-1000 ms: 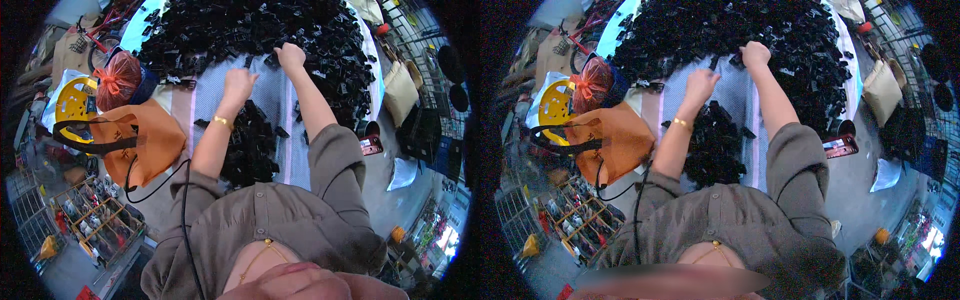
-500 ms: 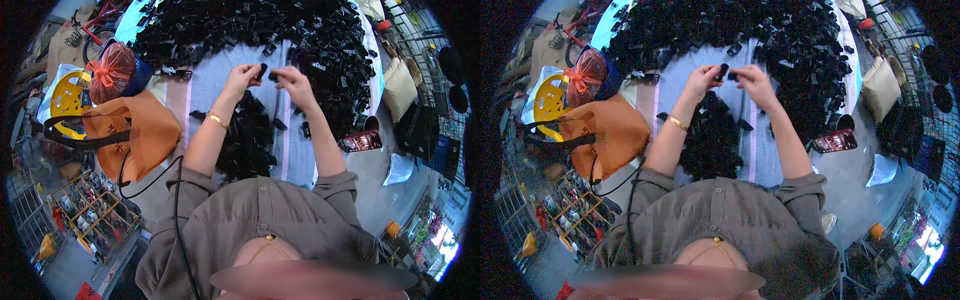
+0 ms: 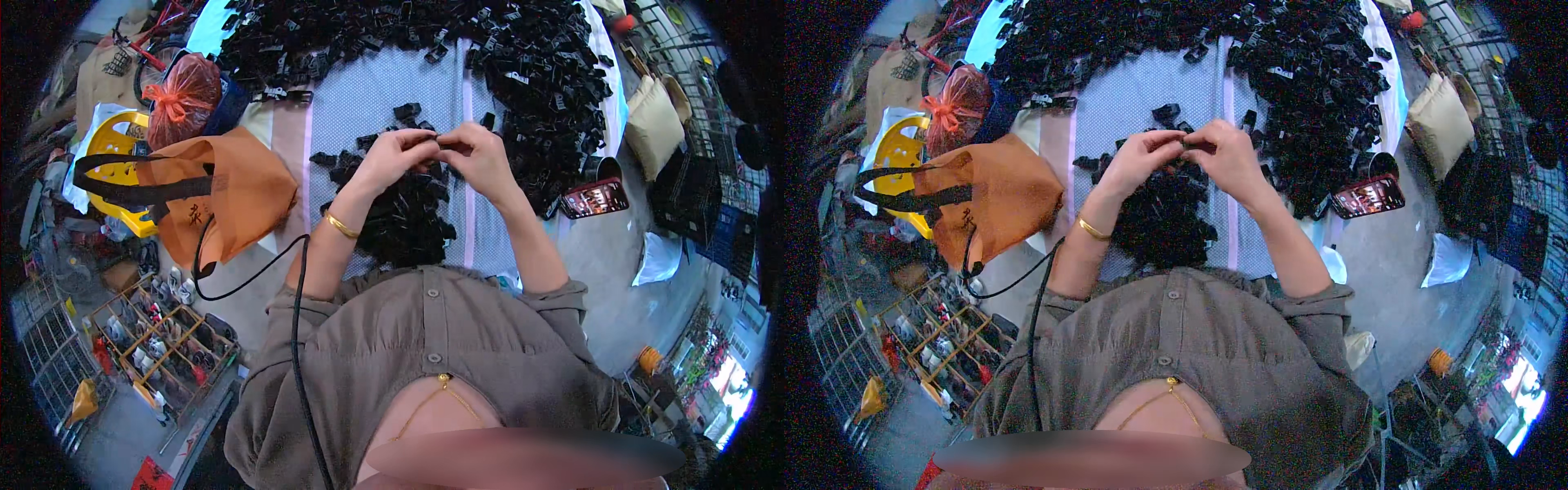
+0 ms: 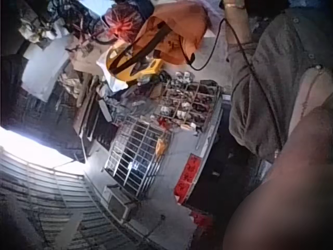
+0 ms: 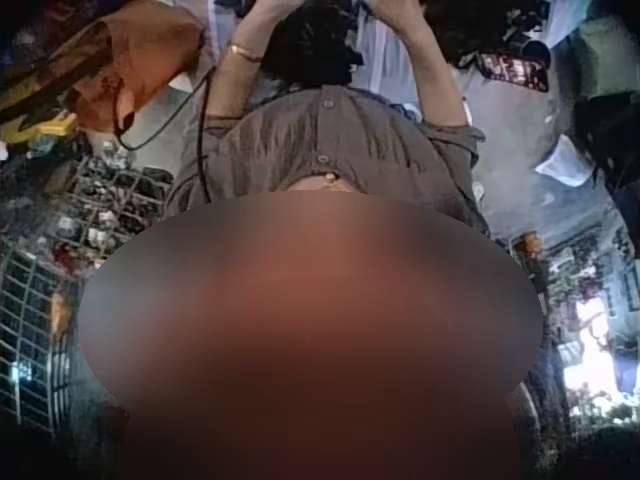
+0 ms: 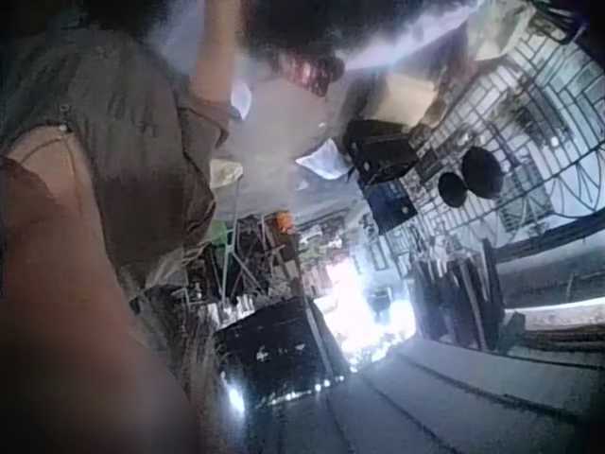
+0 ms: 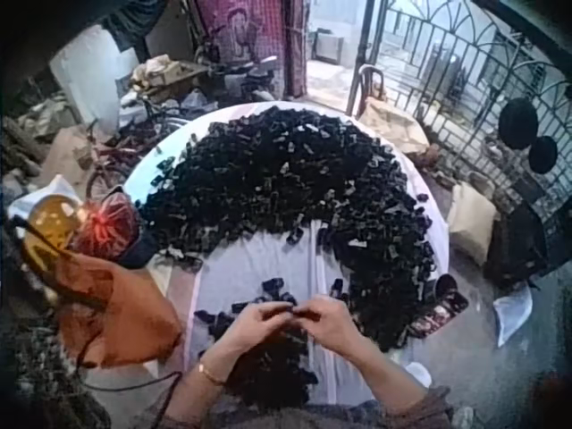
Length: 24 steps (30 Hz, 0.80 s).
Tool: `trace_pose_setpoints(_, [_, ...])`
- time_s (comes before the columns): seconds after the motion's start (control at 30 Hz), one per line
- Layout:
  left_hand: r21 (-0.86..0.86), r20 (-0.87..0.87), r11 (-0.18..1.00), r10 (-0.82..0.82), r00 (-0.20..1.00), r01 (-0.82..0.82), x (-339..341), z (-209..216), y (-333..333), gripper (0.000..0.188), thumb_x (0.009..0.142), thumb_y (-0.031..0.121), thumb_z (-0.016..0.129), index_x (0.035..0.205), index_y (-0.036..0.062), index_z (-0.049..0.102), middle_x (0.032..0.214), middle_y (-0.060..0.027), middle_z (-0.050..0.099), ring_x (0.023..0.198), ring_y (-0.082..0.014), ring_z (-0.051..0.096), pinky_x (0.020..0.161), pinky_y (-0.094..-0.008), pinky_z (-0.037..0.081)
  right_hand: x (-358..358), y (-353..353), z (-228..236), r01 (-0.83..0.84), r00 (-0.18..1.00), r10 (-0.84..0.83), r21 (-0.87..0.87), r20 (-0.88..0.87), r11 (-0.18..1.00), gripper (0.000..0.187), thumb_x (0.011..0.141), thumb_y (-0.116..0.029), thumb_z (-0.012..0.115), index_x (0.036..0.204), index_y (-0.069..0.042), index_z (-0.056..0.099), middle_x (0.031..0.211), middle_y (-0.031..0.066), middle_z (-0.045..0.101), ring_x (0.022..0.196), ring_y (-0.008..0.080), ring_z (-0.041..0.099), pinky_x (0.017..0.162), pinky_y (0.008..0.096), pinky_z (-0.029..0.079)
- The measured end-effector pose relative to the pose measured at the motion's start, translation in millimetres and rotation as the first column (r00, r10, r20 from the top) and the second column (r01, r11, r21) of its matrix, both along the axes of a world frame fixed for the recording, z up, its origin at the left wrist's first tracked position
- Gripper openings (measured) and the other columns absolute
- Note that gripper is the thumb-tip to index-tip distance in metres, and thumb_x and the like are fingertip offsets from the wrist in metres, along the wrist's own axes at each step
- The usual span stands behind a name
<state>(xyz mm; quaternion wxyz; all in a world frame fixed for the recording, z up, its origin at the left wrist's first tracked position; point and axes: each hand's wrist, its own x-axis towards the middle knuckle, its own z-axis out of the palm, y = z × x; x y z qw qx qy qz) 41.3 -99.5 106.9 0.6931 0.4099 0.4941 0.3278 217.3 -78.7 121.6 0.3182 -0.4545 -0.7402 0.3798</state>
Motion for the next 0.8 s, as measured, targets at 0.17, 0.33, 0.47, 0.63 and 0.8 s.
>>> trace_pose_setpoints(0.17, [0.289,-0.367,0.942,-0.052,0.929,0.167,-6.5,11.2,-7.7,0.038,0.074,0.011,0.067,0.109,-0.0006,0.057,0.084,-0.0008,0.062,0.066,-0.0069,0.053,0.06,-0.0211,0.045,-1.3,-6.5,4.4,0.061,0.993,-0.077,-0.169,-0.085,0.984,0.018,0.064,-0.004,0.073,0.078,0.001,0.062,0.07,0.0036,0.056,0.063,0.0089,0.055,0.057,0.0223,0.045])
trace_pose_setpoints(0.33, [0.392,-0.466,0.888,-0.034,0.884,0.241,-10.5,26.6,-7.4,0.037,0.073,0.008,0.065,0.109,0.0002,0.057,0.083,-0.0067,0.063,0.07,-0.005,0.055,0.062,-0.0208,0.045,-5.4,-11.1,-0.3,0.165,0.979,-0.186,-0.206,-0.085,0.965,0.026,0.065,-0.005,0.073,0.086,0.001,0.059,0.071,0.0037,0.057,0.06,0.0076,0.054,0.055,0.0212,0.044])
trace_pose_setpoints(0.47, [0.395,-0.375,0.911,0.045,0.926,0.116,-16.8,11.1,-4.2,0.034,0.073,0.008,0.064,0.105,0.0013,0.058,0.082,-0.0116,0.063,0.072,-0.0119,0.06,0.066,-0.0252,0.047,-1.3,20.6,-21.7,0.084,0.962,-0.176,-0.386,-0.209,0.919,0.029,0.071,-0.01,0.07,0.096,0.0,0.059,0.073,0.0058,0.06,0.058,0.0086,0.056,0.053,0.0211,0.045])
trace_pose_setpoints(0.63, [0.4,-0.732,0.648,-0.2,0.651,0.648,-26.4,-16.7,27.2,0.026,0.073,0.016,0.066,0.095,0.0037,0.064,0.087,-0.0144,0.064,0.079,-0.0295,0.062,0.072,-0.0347,0.048,1.6,112.4,-78.8,0.194,0.978,-0.207,-0.201,-0.042,0.96,0.024,0.079,-0.012,0.06,0.1,-0.001,0.06,0.081,0.0097,0.062,0.063,0.0145,0.059,0.059,0.0258,0.048])
trace_pose_setpoints(0.8, [0.406,-0.552,0.912,0.198,0.81,0.054,-10.6,-51.1,96.5,0.032,0.073,0.026,0.065,0.096,0.0038,0.064,0.09,-0.016,0.063,0.081,-0.0301,0.061,0.075,-0.0364,0.047,-27.7,163.9,-100.2,-0.06,0.849,-0.251,0.557,0.465,0.829,0.039,0.071,-0.002,0.051,0.108,-0.008,0.056,0.111,0.0159,0.053,0.093,0.033,0.054,0.079,0.0377,0.046])
